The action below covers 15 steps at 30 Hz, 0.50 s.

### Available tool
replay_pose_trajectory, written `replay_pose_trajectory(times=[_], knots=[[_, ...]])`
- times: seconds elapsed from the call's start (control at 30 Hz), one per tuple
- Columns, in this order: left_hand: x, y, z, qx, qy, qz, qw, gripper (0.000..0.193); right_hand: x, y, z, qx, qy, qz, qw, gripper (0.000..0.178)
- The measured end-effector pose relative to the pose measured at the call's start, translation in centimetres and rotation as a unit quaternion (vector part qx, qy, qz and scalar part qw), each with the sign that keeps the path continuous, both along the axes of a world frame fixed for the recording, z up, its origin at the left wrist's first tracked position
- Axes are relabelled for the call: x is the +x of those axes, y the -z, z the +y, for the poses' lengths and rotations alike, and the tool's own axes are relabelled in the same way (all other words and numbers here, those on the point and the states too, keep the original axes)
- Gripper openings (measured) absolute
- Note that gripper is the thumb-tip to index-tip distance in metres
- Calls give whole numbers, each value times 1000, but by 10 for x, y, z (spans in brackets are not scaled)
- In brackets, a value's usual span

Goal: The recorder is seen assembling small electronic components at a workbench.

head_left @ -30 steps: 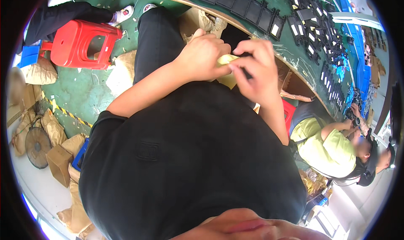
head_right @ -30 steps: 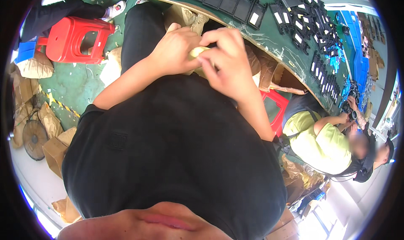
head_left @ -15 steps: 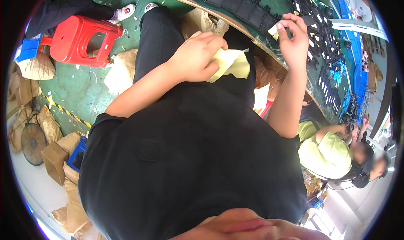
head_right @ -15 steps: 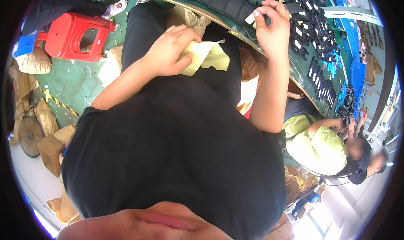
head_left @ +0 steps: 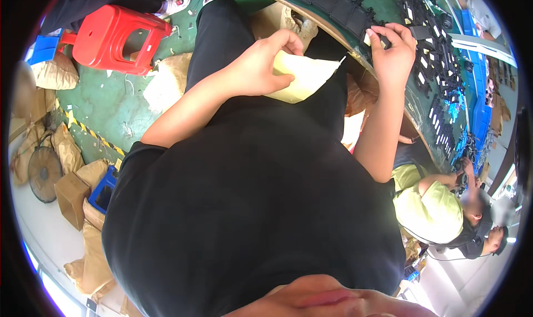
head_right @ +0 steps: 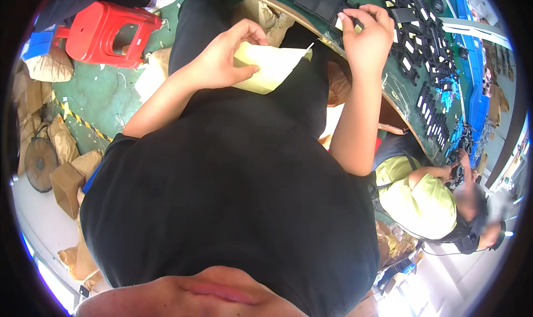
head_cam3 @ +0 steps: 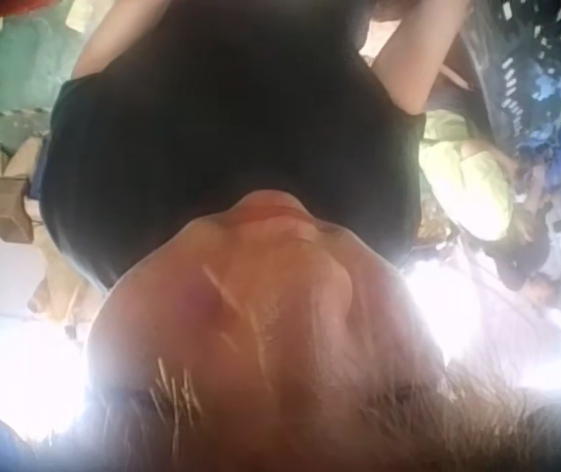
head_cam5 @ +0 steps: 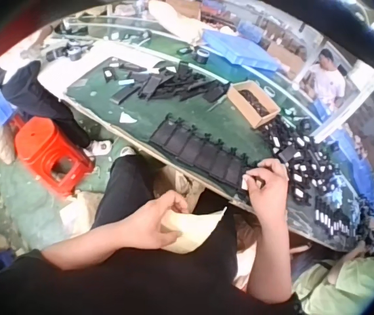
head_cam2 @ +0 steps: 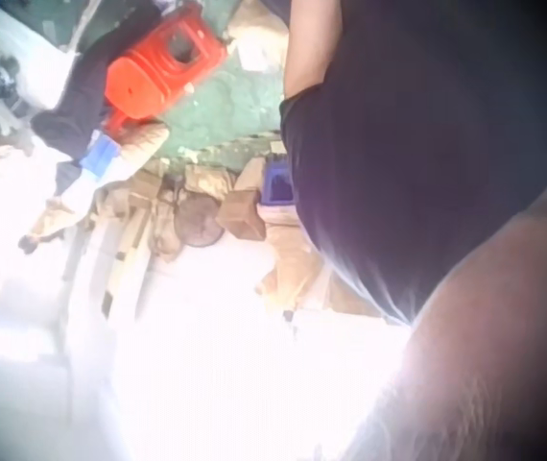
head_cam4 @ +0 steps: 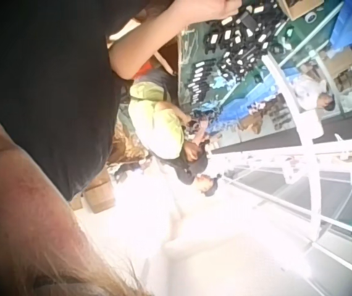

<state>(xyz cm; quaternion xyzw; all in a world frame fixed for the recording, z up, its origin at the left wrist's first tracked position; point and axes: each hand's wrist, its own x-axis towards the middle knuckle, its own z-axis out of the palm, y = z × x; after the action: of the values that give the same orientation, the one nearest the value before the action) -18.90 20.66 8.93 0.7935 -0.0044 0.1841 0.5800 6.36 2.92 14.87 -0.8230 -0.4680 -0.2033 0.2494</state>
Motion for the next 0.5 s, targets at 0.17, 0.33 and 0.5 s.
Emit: replay_pose_trajectory(times=[0.17,0.33,0.5], knots=[[-7,-3,-6,-291,26,63,954,56,-55,-17,3,159,-73,79,981,8],[-6,9,-28,-252,-19,49,966,25,-126,-19,7,49,-195,235,951,19],[-5,-2,-35,-96,-62,44,992,17,-135,3,2,21,-168,187,968,16]])
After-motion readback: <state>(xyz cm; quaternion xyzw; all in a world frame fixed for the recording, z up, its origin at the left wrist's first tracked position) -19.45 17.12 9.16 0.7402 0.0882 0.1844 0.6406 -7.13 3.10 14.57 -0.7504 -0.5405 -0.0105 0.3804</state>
